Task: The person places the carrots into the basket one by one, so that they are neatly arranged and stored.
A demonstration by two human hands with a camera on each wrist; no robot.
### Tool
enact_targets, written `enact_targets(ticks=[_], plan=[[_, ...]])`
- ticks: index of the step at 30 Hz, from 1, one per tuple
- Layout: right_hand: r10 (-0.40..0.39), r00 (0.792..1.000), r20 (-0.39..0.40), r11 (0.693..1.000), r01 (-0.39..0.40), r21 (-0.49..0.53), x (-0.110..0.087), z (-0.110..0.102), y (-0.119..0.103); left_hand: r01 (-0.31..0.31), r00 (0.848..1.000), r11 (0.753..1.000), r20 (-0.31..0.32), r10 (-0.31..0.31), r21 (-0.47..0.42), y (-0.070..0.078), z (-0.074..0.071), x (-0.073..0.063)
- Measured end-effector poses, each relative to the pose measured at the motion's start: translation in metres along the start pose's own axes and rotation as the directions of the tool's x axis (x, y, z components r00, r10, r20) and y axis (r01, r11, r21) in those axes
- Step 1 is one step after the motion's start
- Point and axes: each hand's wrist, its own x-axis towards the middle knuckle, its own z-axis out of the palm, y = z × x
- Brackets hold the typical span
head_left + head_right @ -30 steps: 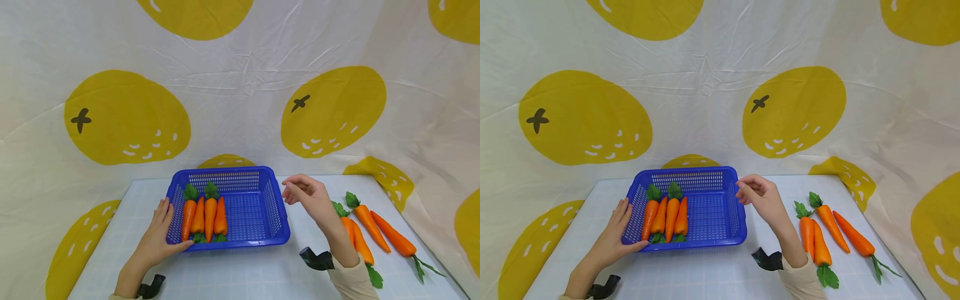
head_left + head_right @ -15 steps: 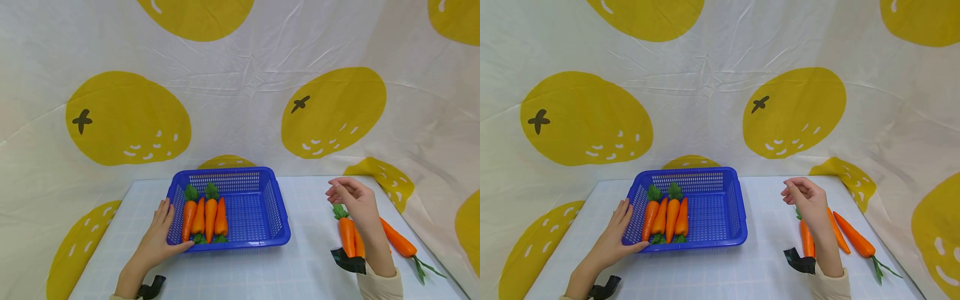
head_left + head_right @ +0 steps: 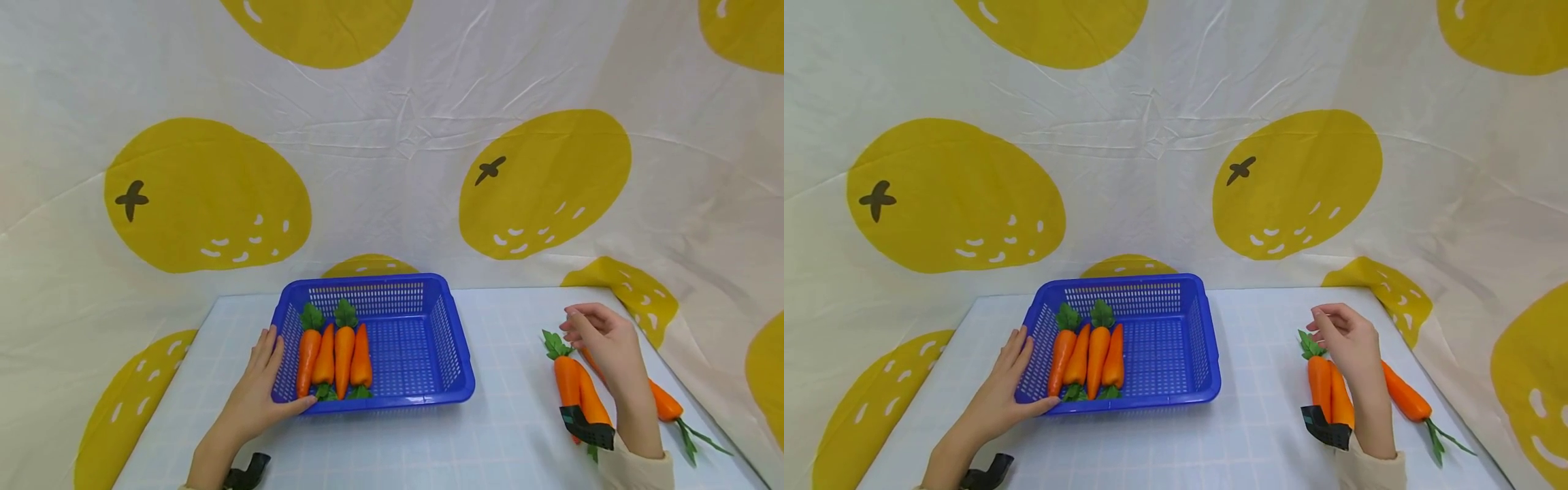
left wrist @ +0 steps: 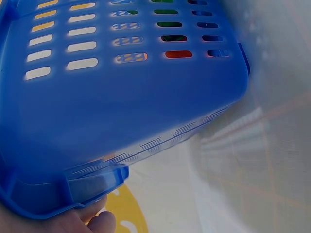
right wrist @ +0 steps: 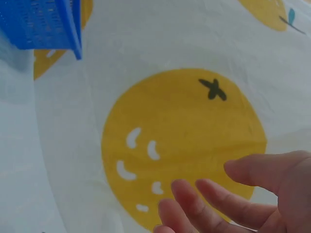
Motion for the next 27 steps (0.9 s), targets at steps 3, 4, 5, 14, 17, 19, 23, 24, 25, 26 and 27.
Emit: enact_targets(ticks=[3,4,5,14,17,19,23,24,25,26,27], plan=[[0.081,0.997,0.006,0.996,-0.08,-0.043,0.005,0.0,0.007,0.003,1.0,1.0,-0.003,-0.003,0.0,0.001,-0.001,0.0],[0.114,0.993,0.008,0.992,-0.113,-0.062,0.007,0.0,0.01,0.004,1.0,1.0,-0.003,-0.004,0.001,0.002,-0.002,0.0],[0.147,0.989,0.009,0.986,-0.145,-0.087,0.009,0.0,0.014,0.005,1.0,1.0,-0.002,-0.005,0.001,0.002,-0.002,0.0],[0.33,0.934,0.138,0.907,-0.272,-0.322,0.023,-0.004,0.055,0.01,1.0,1.0,0.003,-0.01,0.013,0.0,-0.001,0.001],[0.373,0.912,0.169,0.871,-0.281,-0.403,0.026,-0.005,0.063,0.009,1.0,1.0,0.002,-0.009,0.011,0.0,0.0,0.001],[0.403,0.9,0.165,0.85,-0.301,-0.432,0.028,-0.004,0.066,0.009,1.0,1.0,0.002,-0.009,0.01,0.0,0.0,0.001],[0.423,0.895,0.142,0.832,-0.322,-0.451,0.028,-0.001,0.07,0.01,1.0,1.0,0.001,-0.01,0.012,0.0,0.001,0.001],[0.421,0.896,0.139,0.832,-0.321,-0.452,0.027,0.0,0.071,0.01,1.0,1.0,0.001,-0.01,0.012,0.0,0.001,0.001],[0.416,0.899,0.135,0.831,-0.315,-0.459,0.027,0.0,0.072,0.011,1.0,1.0,0.002,-0.011,0.013,0.0,0.001,0.001],[0.408,0.903,0.134,0.83,-0.306,-0.467,0.027,0.001,0.073,0.011,1.0,1.0,0.001,-0.011,0.013,0.0,0.001,0.001],[0.402,0.905,0.135,0.829,-0.298,-0.473,0.027,0.001,0.073,0.011,1.0,1.0,0.001,-0.011,0.013,0.0,0.001,0.001]])
